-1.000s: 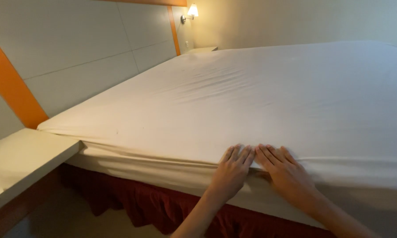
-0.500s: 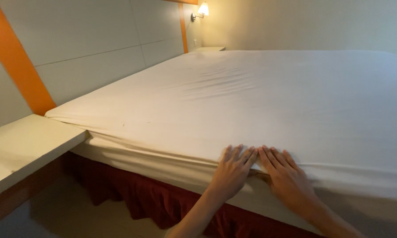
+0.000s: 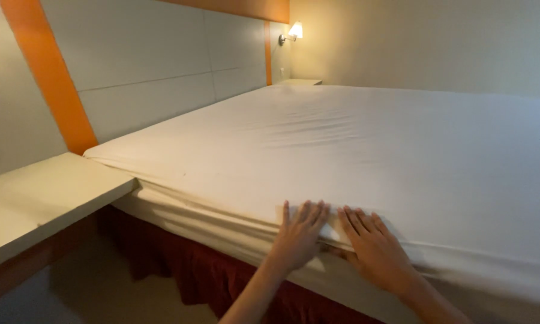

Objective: The person smooths and tucks a white fitted sheet onto a mattress, working around the corners and edges. Then the person picks up a white duvet from a chair and places it on the bed.

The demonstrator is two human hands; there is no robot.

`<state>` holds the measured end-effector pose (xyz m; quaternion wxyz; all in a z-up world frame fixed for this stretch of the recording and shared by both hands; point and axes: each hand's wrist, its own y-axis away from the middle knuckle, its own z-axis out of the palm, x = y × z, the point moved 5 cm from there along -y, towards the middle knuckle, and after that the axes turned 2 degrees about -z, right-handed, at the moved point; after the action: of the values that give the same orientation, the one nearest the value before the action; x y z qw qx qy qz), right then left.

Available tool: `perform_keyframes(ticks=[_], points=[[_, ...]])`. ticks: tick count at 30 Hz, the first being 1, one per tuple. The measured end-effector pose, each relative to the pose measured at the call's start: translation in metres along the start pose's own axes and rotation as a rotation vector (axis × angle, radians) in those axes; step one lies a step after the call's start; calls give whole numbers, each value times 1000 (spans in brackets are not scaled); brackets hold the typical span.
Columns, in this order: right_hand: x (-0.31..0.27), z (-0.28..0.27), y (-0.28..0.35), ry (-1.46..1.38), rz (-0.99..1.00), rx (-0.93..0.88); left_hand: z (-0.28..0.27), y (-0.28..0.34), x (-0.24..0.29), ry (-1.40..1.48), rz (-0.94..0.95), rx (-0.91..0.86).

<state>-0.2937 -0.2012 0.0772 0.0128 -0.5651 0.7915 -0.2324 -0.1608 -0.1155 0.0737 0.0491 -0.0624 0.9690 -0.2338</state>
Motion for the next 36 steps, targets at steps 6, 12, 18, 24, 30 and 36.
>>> perform_keyframes(ticks=[6,12,18,24,30,36], points=[[-12,12,-8,-46,0,98,29,6,-11,-14,69,155],[-12,36,-4,-21,-35,246,40,13,-8,18,92,203],[-20,20,-9,44,18,168,-10,9,-18,-8,64,3],[-48,9,-50,-23,48,73,10,10,-57,-1,-56,-97],[-54,43,-64,54,-56,174,23,7,-68,24,14,-15],[-55,61,-62,27,-23,247,50,12,-72,-215,103,72]])
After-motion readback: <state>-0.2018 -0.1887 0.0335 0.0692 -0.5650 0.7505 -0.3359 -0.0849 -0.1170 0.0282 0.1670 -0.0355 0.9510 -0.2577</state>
